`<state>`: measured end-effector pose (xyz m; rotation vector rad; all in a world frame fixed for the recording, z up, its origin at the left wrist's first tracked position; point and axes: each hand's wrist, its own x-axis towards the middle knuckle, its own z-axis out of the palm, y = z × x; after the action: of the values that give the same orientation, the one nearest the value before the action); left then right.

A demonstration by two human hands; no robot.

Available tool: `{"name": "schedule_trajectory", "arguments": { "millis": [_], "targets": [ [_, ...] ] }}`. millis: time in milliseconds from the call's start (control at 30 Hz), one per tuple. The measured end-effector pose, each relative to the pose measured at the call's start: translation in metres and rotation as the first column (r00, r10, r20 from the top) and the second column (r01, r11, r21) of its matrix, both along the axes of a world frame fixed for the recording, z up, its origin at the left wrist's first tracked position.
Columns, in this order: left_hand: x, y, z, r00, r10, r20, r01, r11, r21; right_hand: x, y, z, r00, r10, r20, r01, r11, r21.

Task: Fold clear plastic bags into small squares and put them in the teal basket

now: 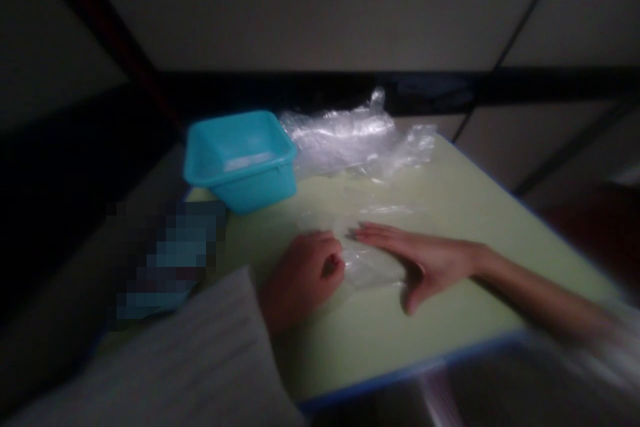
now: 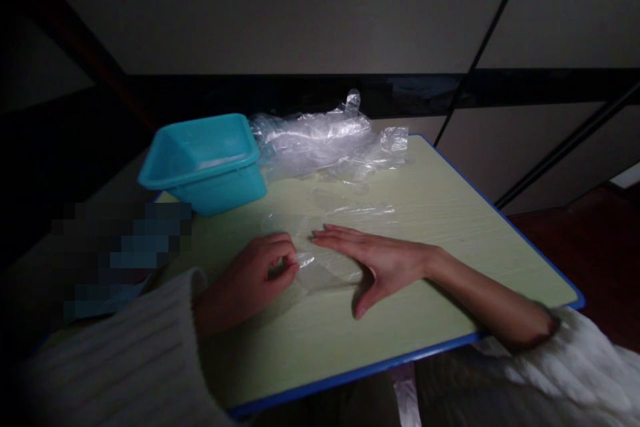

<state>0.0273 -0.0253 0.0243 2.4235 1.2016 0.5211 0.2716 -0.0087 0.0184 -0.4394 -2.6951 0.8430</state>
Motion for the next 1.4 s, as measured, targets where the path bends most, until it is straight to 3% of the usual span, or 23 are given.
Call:
{"name": "schedule_trajectory", "arguments": {
  "millis": [300,433,600,667,767,867,933,1133,1400],
  "targets": [
    [0.002,-0.001,-0.001,0.999,-0.018,0.036,0.018,1.000,0.011,0.001,-0.005,0.020,0.985,-0.124,-0.116,0.114,0.989,-0.092],
    [0.002,-0.002,-0.006,0.998,-0.022,0.052,0.022,1.000,0.017,-0.004,-0.005,0.017,0.982,-0.150,-0.115,0.139,0.986,-0.096],
    [0.001,-0.005,-0.008,0.988,0.001,0.155,-0.031,0.981,0.193,-0.008,-0.004,0.008,0.991,-0.106,-0.081,0.101,0.993,-0.060],
    [0.001,-0.009,-0.005,0.982,-0.084,0.170,0.030,0.955,0.295,-0.008,-0.004,0.007,0.992,-0.099,-0.076,0.095,0.994,-0.047],
    [0.000,-0.016,-0.002,0.937,-0.341,0.076,0.288,0.877,0.386,-0.008,-0.004,0.008,0.992,-0.094,-0.079,0.091,0.995,-0.037],
    [0.000,-0.020,-0.003,0.824,-0.563,-0.066,0.553,0.773,0.310,-0.008,-0.004,0.009,0.992,-0.087,-0.088,0.083,0.995,-0.046],
    [0.000,-0.020,-0.005,0.772,-0.625,-0.120,0.635,0.744,0.211,-0.008,-0.005,0.010,0.993,-0.085,-0.085,0.081,0.995,-0.056],
    [-0.003,-0.019,-0.007,0.732,-0.657,-0.178,0.671,0.741,0.025,-0.002,-0.006,0.015,0.984,-0.126,-0.125,0.116,0.990,-0.082],
    [-0.003,-0.020,-0.004,0.730,-0.669,-0.140,0.679,0.734,0.031,0.000,-0.005,0.016,0.980,-0.149,-0.134,0.145,0.989,-0.033]
  ]
}}
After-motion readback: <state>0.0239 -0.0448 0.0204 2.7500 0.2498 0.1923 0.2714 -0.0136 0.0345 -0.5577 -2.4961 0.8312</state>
